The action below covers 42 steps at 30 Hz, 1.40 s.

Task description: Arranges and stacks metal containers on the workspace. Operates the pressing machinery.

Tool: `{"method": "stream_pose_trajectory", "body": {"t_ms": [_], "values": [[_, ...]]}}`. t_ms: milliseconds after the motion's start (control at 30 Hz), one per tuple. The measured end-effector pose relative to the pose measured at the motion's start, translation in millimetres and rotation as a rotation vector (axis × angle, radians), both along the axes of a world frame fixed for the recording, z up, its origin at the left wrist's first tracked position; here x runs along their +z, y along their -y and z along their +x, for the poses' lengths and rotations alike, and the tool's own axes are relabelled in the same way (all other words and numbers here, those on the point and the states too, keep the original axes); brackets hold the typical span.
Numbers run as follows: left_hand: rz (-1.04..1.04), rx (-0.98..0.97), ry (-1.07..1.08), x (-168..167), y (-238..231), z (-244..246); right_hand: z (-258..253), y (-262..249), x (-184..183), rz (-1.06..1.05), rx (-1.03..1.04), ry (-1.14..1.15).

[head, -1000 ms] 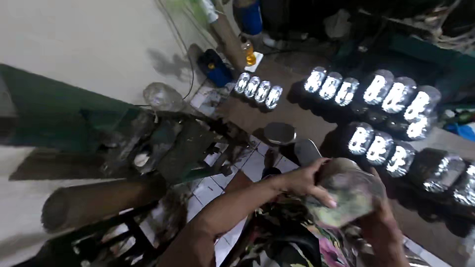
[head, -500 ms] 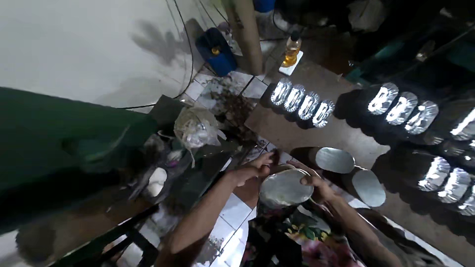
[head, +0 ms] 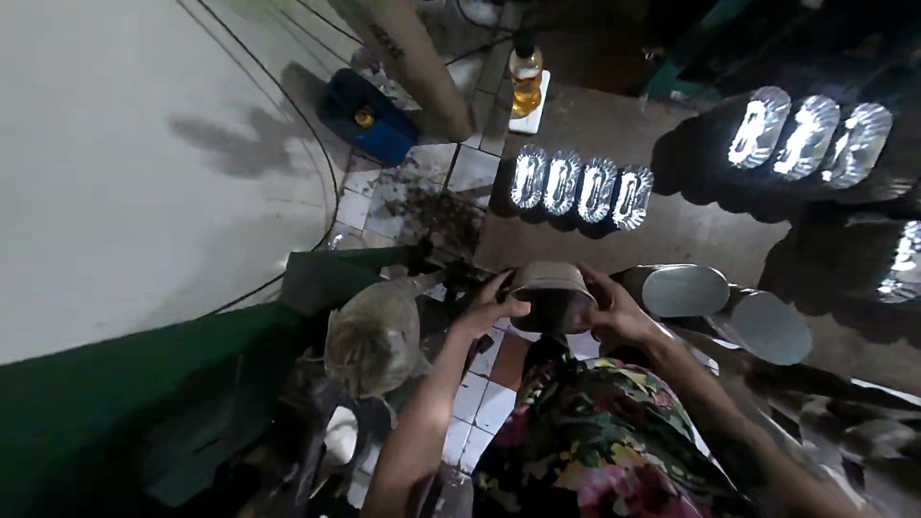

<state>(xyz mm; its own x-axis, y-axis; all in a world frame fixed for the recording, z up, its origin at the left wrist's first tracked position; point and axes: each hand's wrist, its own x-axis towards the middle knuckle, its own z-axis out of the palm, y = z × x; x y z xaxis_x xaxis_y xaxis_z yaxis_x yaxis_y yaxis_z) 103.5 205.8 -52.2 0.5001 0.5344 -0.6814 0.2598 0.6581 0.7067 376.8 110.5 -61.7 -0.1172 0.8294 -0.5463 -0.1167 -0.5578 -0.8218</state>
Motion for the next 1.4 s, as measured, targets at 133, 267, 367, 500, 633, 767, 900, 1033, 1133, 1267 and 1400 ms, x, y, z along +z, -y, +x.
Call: {"method": "stream_pose_trajectory", "body": {"t_ms": [133,267,367,500,633,767,900,1033,1133,1267,1400], "values": [[0.500,-0.166,0.068,-41.7,-35.6,12.3,0.6,-21.6,-43.1,0.442,-0.016,0.233],[0.814,-0.222,-0.046,-71.0,-42.1,37.2,-6.3,-29.1,-92.4,0.681,-0.127,0.455],[0.768,-0.278,-0.113,-83.6,-38.0,40.8,-9.7,-25.6,-114.6,0.685,-0.104,0.475],[0.735,-0.432,-0.199,-82.9,-38.3,39.7,-13.2,-23.8,-119.4,0.659,-0.051,0.412],[0.767,-0.280,-0.091,-91.4,-43.8,33.9,-11.4,-25.8,-122.8,0.698,-0.090,0.423],[0.809,-0.195,-0.043,-95.9,-32.1,44.3,-19.1,-26.7,-124.0,0.704,-0.142,0.406],[0.886,-0.233,-0.050,-98.6,-31.3,44.8,-20.1,-28.3,-124.5,0.703,-0.148,0.396],[0.898,-0.193,-0.017,-103.6,-29.4,46.3,-18.0,-26.4,-125.4,0.733,-0.149,0.373],[0.920,-0.211,-0.042,-105.4,-23.3,46.9,-21.4,-26.5,-124.0,0.720,-0.157,0.392],[0.857,-0.302,-0.102,-97.2,-24.0,46.6,-20.9,-27.0,-124.5,0.727,-0.169,0.449],[0.807,-0.367,-0.242,-81.6,-34.6,40.8,-12.9,-25.8,-116.8,0.690,-0.120,0.494]]}}
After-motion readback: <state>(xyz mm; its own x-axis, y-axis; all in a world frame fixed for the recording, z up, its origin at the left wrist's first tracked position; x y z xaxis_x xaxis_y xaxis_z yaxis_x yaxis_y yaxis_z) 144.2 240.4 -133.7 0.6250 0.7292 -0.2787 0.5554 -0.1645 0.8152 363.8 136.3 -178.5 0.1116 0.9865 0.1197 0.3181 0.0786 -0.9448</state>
